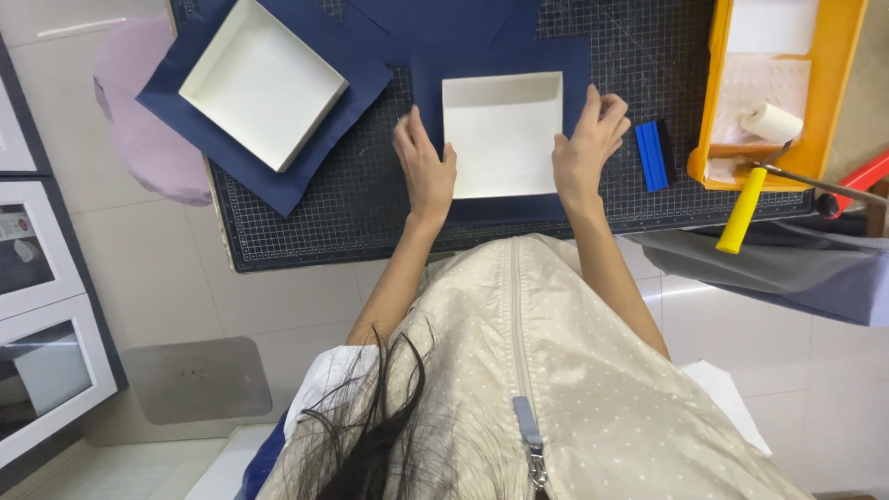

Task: Applying glue to cardboard and wrapping it with paper to assemble a box.

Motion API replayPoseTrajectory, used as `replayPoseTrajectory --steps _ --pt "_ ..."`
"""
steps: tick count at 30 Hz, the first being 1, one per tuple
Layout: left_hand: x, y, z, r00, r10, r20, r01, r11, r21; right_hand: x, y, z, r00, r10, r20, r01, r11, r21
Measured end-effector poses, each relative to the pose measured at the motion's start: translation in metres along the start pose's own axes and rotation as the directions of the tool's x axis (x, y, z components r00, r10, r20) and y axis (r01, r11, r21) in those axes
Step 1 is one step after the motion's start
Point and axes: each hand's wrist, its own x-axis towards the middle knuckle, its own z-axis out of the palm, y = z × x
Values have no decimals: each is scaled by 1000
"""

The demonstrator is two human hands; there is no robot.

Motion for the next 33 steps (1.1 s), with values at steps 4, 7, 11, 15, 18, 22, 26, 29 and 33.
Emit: replayPoseTrajectory --steps 4,7,11,15,18,22,26,29,33 --pt "4 -19 14 990 127 66 -116 983 -145 1 26 26 990 -109 94 75 948 311" --pt "6 -30 30 983 160 91 -112 913 -393 -1 35 34 978 -111 174 17 882 470" --pt "0 -27 30 979 182 88 -129 896 -424 -7 33 31 981 -85 176 -22 847 530" --pt "5 -30 31 975 198 96 -138 891 -432 -2 31 33 983 -81 167 -20 850 526" --pt "5 -34 34 974 208 93 -150 894 -422 -1 30 32 978 -86 192 -29 847 530" --pt "5 -36 35 971 216 101 -157 897 -414 0 32 31 975 -89 204 -30 856 517" --pt "4 -37 36 968 228 102 -165 891 -423 0 32 28 968 -99 232 -40 848 529" --pt "4 -38 38 967 234 100 -174 894 -413 2 33 29 964 -109 242 -36 850 525" --pt "4 -35 36 967 235 97 -178 897 -404 2 32 28 961 -127 244 -18 856 517"
